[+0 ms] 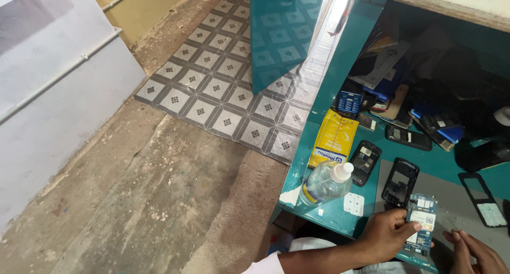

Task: The person uses a small metal tool to scrape and clean the surface of a mobile phone motherboard. They rotate the board to access different sides and continue the cleaning process on various components.

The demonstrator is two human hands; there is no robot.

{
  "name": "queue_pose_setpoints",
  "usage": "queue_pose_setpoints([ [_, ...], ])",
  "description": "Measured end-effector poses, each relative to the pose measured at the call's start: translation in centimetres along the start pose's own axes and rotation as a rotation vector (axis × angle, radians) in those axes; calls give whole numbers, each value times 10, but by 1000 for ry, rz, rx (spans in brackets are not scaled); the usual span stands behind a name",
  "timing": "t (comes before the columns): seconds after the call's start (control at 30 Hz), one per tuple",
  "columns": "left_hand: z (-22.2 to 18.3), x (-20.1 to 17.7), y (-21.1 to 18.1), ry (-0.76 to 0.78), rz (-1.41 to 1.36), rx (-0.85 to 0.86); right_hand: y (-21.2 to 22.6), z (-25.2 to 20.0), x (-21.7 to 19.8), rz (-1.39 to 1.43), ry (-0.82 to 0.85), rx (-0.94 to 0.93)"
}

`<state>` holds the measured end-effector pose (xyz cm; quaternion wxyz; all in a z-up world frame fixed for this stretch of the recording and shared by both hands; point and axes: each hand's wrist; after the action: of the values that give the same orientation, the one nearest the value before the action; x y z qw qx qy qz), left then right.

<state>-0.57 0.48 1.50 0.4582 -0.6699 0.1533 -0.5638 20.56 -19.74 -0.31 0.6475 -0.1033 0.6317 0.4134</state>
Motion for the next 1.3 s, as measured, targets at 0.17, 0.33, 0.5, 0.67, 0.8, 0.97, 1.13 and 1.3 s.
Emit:
queue_pose_setpoints([
  [0.17, 2, -2, 4, 8, 11, -16, 3, -15, 15, -48, -163, 92],
  [0.33, 2, -2, 4, -2, 12, -17, 2, -20, 19, -44, -241, 93],
  [0.5, 2, -1, 6, -15, 35, -13, -1, -14, 16, -60, -148, 151],
  [0.67, 2, 0, 7, -17, -29, -9, -7, -13, 9, -45, -89, 11],
  [0.8, 1, 1, 6, -16, -32, -17, -9, -20, 13, -40, -159, -4],
  [0.97, 0, 1, 2, -6, -43, -29, -14, -19, 12, 20, -153, -110],
  [1.13, 0, 2, -2, -21, 11, -43, -15, -9, 5, 72, -123, -301],
  [1.3, -1, 0, -1, -2, -72, -81, 16, -29, 5, 54, -242, -145],
])
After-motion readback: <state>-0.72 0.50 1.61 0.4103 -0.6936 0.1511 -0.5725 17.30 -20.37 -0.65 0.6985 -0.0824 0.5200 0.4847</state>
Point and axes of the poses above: each hand's wrist, its own z-axis towards the middle knuckle, its own x-axis out of the palm, y = z × x, and after that the axes turned 9 degrees about -y, right-handed
